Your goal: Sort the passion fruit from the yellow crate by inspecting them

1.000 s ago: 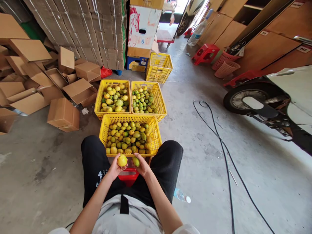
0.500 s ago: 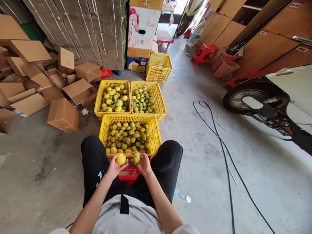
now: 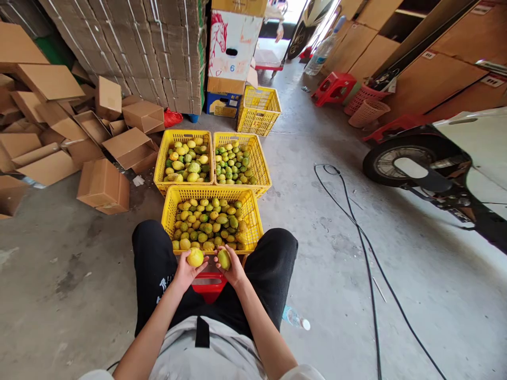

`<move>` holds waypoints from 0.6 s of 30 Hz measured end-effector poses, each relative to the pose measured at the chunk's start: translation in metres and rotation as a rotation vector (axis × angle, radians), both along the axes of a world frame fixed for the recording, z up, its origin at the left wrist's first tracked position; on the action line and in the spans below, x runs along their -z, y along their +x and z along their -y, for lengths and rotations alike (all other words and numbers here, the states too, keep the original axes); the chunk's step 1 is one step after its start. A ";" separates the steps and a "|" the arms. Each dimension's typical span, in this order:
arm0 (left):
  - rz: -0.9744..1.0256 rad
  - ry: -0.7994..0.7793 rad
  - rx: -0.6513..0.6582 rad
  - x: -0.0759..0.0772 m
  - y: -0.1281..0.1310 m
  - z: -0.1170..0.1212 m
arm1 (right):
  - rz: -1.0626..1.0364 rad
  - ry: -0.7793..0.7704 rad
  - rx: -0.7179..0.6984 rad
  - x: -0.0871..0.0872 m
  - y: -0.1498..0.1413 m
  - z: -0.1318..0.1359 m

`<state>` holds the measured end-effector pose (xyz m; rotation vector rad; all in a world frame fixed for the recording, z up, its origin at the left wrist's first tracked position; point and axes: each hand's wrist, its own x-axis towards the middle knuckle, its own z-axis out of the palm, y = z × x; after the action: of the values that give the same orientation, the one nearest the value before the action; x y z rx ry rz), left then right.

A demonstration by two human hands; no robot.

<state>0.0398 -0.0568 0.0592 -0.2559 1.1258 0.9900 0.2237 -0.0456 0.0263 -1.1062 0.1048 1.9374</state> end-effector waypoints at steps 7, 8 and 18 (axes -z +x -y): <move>0.032 -0.001 -0.054 0.005 -0.002 0.000 | 0.021 0.051 0.075 0.005 -0.003 -0.002; 0.040 0.001 -0.037 0.005 -0.002 0.001 | 0.022 0.050 0.078 0.004 -0.003 -0.002; -0.004 -0.019 0.006 -0.005 -0.002 0.000 | -0.002 -0.026 0.112 0.002 0.000 0.000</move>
<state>0.0375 -0.0571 0.0637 -0.2655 1.1396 0.9754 0.2233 -0.0452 0.0244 -1.0927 0.1896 1.8423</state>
